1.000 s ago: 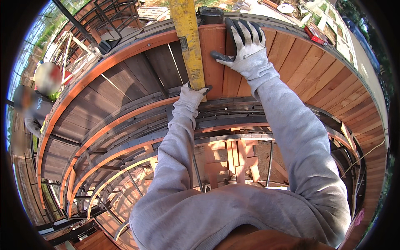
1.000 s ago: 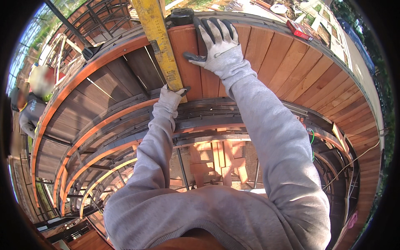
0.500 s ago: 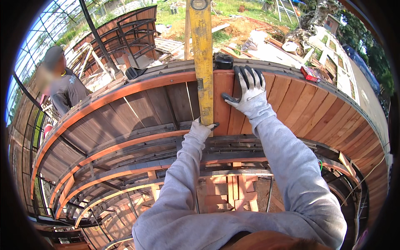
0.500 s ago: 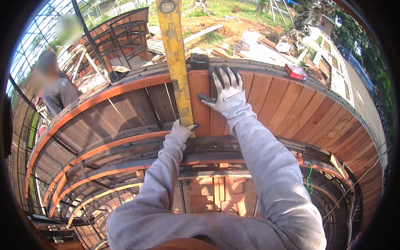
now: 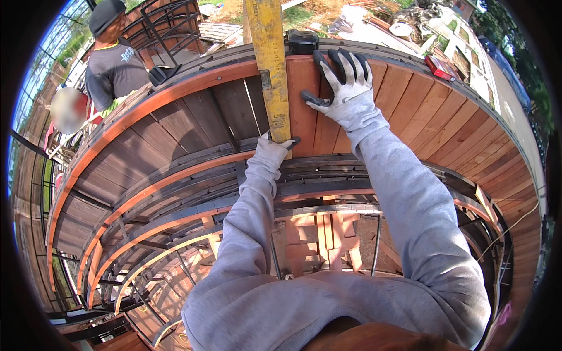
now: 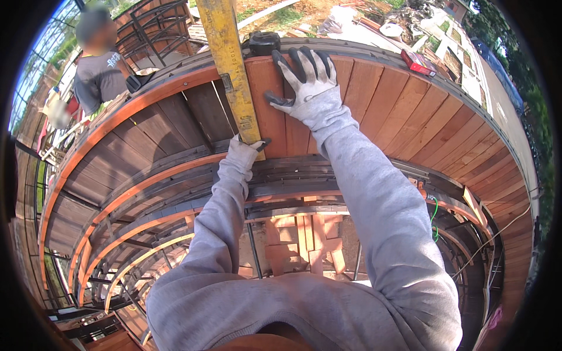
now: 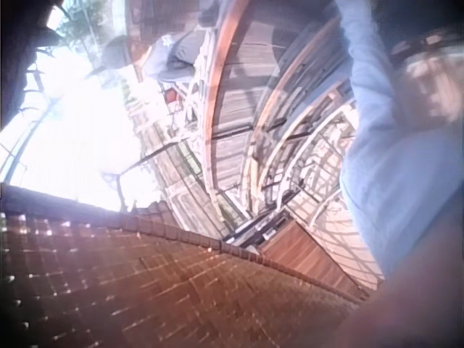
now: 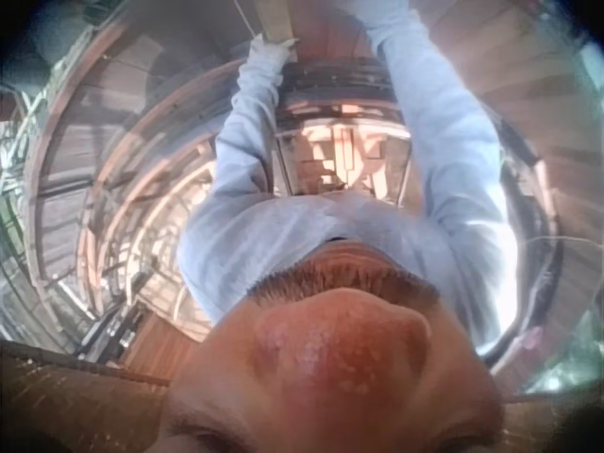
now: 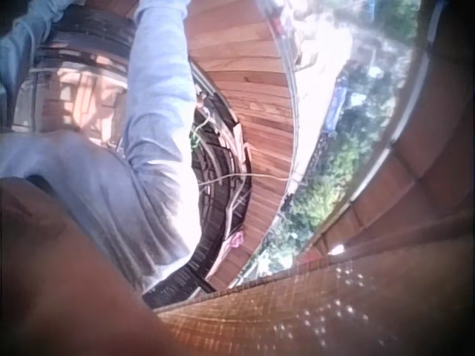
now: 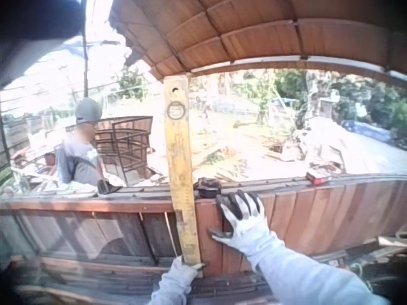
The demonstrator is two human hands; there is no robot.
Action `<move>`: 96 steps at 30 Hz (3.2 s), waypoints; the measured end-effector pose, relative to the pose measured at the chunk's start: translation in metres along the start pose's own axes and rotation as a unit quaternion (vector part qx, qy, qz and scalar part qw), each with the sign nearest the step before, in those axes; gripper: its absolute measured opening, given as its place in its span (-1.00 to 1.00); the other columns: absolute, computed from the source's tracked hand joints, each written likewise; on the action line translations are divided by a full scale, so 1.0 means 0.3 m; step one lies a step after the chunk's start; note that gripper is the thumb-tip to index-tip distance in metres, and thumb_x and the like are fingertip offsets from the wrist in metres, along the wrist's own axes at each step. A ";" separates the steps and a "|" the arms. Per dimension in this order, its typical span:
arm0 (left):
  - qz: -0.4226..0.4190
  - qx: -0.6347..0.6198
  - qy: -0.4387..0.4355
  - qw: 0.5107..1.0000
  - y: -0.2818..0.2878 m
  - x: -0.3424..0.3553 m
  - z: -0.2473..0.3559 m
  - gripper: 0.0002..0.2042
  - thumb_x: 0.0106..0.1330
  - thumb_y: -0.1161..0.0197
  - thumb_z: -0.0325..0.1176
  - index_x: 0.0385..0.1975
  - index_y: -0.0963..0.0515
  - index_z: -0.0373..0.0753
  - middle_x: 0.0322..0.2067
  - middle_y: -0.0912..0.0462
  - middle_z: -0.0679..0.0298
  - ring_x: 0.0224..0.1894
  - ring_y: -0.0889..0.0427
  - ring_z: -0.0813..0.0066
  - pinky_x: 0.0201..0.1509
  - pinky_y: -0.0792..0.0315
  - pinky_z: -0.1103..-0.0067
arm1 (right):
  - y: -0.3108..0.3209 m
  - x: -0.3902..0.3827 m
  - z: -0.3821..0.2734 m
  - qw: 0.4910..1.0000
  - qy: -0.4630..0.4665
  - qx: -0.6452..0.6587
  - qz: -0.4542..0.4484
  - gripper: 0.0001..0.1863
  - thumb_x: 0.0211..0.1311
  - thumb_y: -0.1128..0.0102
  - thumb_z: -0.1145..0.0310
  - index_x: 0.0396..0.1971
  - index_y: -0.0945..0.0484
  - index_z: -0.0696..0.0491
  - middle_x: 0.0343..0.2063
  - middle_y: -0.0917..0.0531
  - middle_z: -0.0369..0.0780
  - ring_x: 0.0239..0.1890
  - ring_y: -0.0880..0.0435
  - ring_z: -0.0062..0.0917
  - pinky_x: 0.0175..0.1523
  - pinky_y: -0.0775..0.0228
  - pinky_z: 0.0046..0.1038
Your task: The person installs wooden siding on a curved roof structure. They measure and align each plank with a level, then fasten it using a nail gun. The process repeats for multiple planks along the curved surface.
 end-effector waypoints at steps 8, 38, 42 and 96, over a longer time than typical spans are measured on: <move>0.017 0.021 0.000 1.000 -0.004 -0.014 0.009 -0.63 0.08 -0.57 -0.39 -0.14 -0.62 -0.37 -0.27 -0.74 0.26 -0.28 -0.66 0.55 -0.17 -0.55 0.57 | 0.061 0.017 -0.042 0.996 0.059 0.028 0.063 -0.09 -0.20 -0.54 -0.12 0.22 -0.43 -0.07 0.19 -0.38 -0.01 0.26 -0.34 -0.04 0.35 -0.15 0.09; 0.015 -0.028 -0.014 0.999 -0.006 -0.007 -0.010 -0.69 0.13 -0.45 -0.57 -0.11 -0.60 -0.35 -0.27 -0.72 0.28 -0.28 -0.64 0.58 -0.18 -0.56 0.59 | 0.017 -0.002 -0.012 0.999 -0.001 0.004 0.034 -0.13 -0.09 -0.41 -0.27 0.30 -0.41 -0.37 0.26 -0.36 -0.21 0.39 -0.22 -0.26 0.48 0.01 -0.03; 0.019 -0.042 -0.022 0.999 -0.010 -0.008 0.007 -0.68 0.12 -0.48 -0.55 -0.12 -0.60 -0.35 -0.28 -0.71 0.31 -0.30 -0.62 0.59 -0.21 -0.55 0.60 | 0.016 -0.004 -0.007 0.999 0.012 0.014 0.049 -0.12 -0.13 -0.48 -0.25 0.25 -0.44 -0.26 0.28 -0.36 -0.15 0.33 -0.25 -0.13 0.45 0.03 0.03; 0.008 -0.003 0.002 1.000 -0.008 -0.005 0.006 -0.65 0.11 -0.54 -0.41 -0.13 -0.61 -0.36 -0.28 -0.73 0.26 -0.29 -0.65 0.55 -0.17 -0.56 0.56 | 0.017 -0.005 -0.001 0.998 0.007 0.033 0.059 0.02 -0.13 -0.50 -0.22 0.31 -0.29 -0.02 0.26 -0.36 -0.14 0.36 -0.28 -0.20 0.45 -0.07 -0.04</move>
Point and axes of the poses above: each hand's wrist, its own x-axis towards the middle knuckle, its own y-axis out of the back of the hand, z = x × y, the point moved 8 cm from there along x, towards the middle knuckle
